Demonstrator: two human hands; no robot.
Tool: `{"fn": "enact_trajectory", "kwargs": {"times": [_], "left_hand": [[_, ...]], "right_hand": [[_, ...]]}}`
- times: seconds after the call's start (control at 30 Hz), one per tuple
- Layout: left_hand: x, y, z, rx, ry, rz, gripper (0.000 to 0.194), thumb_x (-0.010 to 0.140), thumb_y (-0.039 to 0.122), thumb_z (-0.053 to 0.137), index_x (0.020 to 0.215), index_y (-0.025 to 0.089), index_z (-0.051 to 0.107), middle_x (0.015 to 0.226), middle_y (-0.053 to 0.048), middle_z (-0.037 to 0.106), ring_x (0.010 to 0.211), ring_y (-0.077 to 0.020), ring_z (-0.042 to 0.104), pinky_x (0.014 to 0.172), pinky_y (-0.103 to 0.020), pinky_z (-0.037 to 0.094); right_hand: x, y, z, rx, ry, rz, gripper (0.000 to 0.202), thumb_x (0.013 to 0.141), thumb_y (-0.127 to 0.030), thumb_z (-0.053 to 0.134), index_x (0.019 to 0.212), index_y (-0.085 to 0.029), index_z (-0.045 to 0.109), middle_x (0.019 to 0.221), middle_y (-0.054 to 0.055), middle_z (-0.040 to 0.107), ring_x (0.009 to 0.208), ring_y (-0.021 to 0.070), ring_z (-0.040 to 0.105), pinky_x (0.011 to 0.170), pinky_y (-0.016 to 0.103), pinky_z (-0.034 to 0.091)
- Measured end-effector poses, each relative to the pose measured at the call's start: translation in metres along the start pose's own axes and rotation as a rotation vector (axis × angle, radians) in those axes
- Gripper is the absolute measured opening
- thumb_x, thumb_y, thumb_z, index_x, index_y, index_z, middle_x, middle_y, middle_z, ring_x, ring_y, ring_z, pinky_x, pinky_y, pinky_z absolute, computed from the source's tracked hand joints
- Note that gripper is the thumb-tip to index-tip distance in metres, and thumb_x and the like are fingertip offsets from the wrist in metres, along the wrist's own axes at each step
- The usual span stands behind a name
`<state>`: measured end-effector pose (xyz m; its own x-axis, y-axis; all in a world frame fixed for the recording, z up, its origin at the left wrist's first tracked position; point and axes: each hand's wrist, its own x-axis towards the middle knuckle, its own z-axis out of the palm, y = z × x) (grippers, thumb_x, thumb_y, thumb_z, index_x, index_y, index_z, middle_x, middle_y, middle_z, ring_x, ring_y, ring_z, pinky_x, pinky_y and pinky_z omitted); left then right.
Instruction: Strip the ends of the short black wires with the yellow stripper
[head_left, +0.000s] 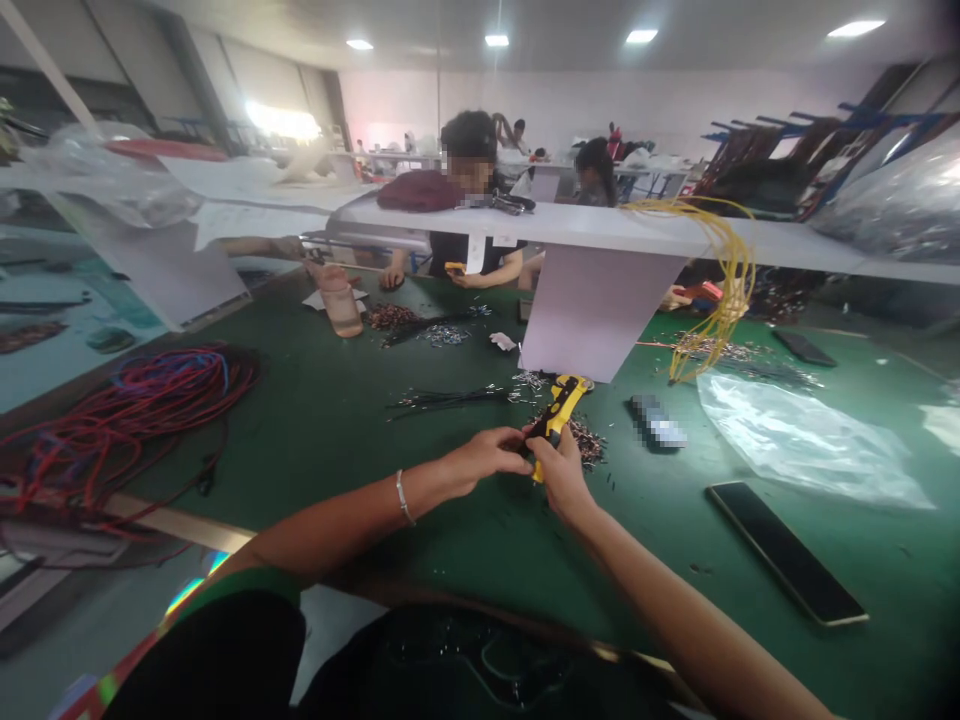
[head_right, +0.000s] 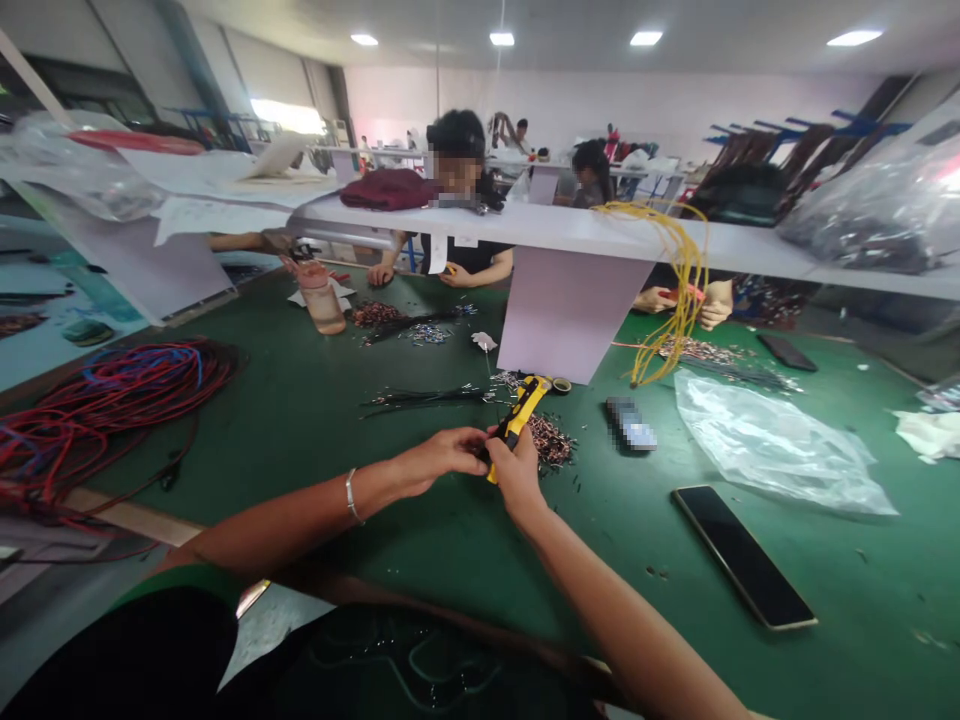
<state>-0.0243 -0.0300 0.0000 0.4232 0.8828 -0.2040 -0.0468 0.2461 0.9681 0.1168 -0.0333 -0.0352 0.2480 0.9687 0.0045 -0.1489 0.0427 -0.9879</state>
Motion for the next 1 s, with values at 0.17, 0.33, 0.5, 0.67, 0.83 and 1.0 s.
{"fn": "enact_trajectory", "kwargs": {"times": [0.17, 0.33, 0.5, 0.67, 0.83, 1.0], "left_hand": [[0.001, -0.007, 0.018, -0.004, -0.017, 0.001, 0.069, 0.046, 0.000, 0.079, 0.111, 0.016, 0.067, 0.099, -0.003, 0.069, 0.097, -0.0213, 0.062, 0.086, -0.034, 0.049], [0.004, -0.011, 0.029, 0.120, -0.054, 0.060, 0.067, 0.044, 0.003, 0.076, 0.108, 0.015, 0.061, 0.093, 0.000, 0.064, 0.084, -0.0178, 0.059, 0.071, -0.028, 0.048], [0.003, -0.017, 0.029, 0.282, -0.073, 0.194, 0.061, 0.040, 0.009, 0.080, 0.096, 0.016, 0.057, 0.087, 0.004, 0.058, 0.081, -0.0150, 0.053, 0.068, -0.026, 0.045], [-0.010, -0.016, 0.027, 0.116, -0.089, 0.037, 0.055, 0.045, 0.008, 0.072, 0.096, 0.017, 0.055, 0.085, 0.003, 0.056, 0.075, -0.0141, 0.052, 0.060, -0.025, 0.043], [-0.019, -0.010, 0.026, -0.100, -0.121, -0.046, 0.046, 0.043, 0.007, 0.063, 0.087, 0.017, 0.054, 0.082, 0.000, 0.059, 0.073, -0.0143, 0.054, 0.054, -0.023, 0.039], [-0.020, -0.012, 0.025, -0.060, -0.051, -0.053, 0.045, 0.041, 0.004, 0.063, 0.082, 0.017, 0.054, 0.074, 0.002, 0.057, 0.068, -0.0126, 0.052, 0.057, -0.024, 0.041]], "right_hand": [[-0.013, -0.001, -0.005, -0.076, 0.017, -0.019, 0.026, 0.066, -0.035, 0.064, 0.087, -0.022, 0.056, 0.072, -0.004, 0.060, 0.068, 0.0177, 0.057, 0.065, 0.032, 0.046], [-0.031, -0.005, -0.012, -0.139, -0.039, -0.034, 0.030, 0.071, -0.043, 0.063, 0.091, -0.022, 0.055, 0.076, -0.001, 0.063, 0.072, 0.0216, 0.061, 0.070, 0.036, 0.050], [-0.043, -0.005, -0.021, -0.291, -0.150, -0.125, 0.035, 0.079, -0.046, 0.057, 0.102, -0.020, 0.058, 0.095, 0.007, 0.070, 0.089, 0.0260, 0.064, 0.086, 0.042, 0.052], [-0.049, -0.010, -0.036, -0.256, -0.298, -0.129, 0.040, 0.080, -0.041, 0.063, 0.114, -0.020, 0.064, 0.105, 0.008, 0.074, 0.098, 0.0272, 0.067, 0.092, 0.041, 0.054], [-0.049, -0.009, -0.050, -0.159, -0.343, -0.065, 0.044, 0.069, -0.022, 0.068, 0.114, -0.024, 0.070, 0.102, 0.003, 0.077, 0.095, 0.0256, 0.071, 0.092, 0.040, 0.056], [-0.045, 0.000, -0.056, -0.231, -0.393, -0.012, 0.025, 0.068, -0.023, 0.069, 0.092, -0.023, 0.075, 0.081, 0.002, 0.077, 0.073, 0.0233, 0.072, 0.073, 0.038, 0.059]]}}
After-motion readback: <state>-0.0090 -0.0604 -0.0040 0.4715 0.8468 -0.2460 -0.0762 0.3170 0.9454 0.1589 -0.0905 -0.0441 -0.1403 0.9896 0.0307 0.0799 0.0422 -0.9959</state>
